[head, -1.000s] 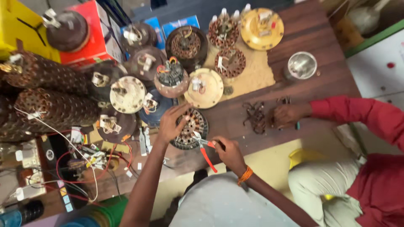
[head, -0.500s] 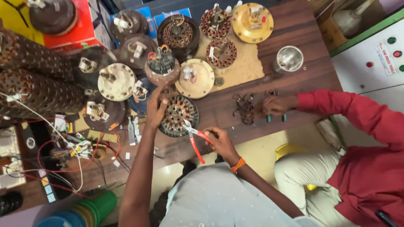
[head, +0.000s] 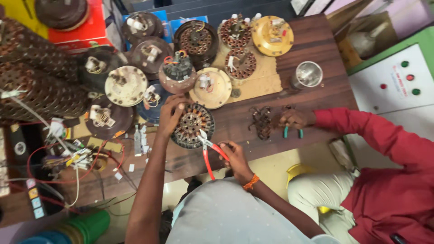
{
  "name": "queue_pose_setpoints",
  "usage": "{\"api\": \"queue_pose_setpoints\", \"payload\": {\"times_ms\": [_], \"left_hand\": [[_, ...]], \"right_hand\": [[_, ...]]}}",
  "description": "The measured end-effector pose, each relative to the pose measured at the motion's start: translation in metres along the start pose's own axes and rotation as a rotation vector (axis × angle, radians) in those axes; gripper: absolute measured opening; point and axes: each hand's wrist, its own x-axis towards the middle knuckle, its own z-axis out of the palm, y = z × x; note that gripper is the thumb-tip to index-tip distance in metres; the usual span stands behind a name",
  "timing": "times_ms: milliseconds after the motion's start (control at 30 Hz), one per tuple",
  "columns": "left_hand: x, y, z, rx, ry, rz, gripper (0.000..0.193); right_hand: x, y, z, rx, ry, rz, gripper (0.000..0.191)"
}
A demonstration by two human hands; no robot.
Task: The person uses red-handled pliers to grip and pull copper wire out of a fan motor stator on a workbench, working around the stator slot by slot and setting extracted wire coils aside while another person works nearby.
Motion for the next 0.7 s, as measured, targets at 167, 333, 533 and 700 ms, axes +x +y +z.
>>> {"api": "queue_pose_setpoints", "payload": {"times_ms": [167,333,533,700], "left_hand": [[-0.001,0.008,-0.004,-0.079,-0.077,-0.317,0.034],[-0.003,0.004,-0.004,-0.176,-0.076,-0.175,0.036],[0.0,-0.006,0.004,-0.305,-0.032,-0.221,0.059],[-0.004,0.001,0.002,-0.271,-0.014,-0.155,0.063]], "right_hand": [[0.002,0.0,0.001,-0.071,0.05,-0.058,0.022],[-0.004,-0.005,0.001,-0.087,0.058,-0.046,0.022],[-0.005,-0.007,-0.006,0.142,-0.099,-0.003,0.023],[-0.005,-0.008,-0.015,0.216,-0.238,0.13,0.026]]}}
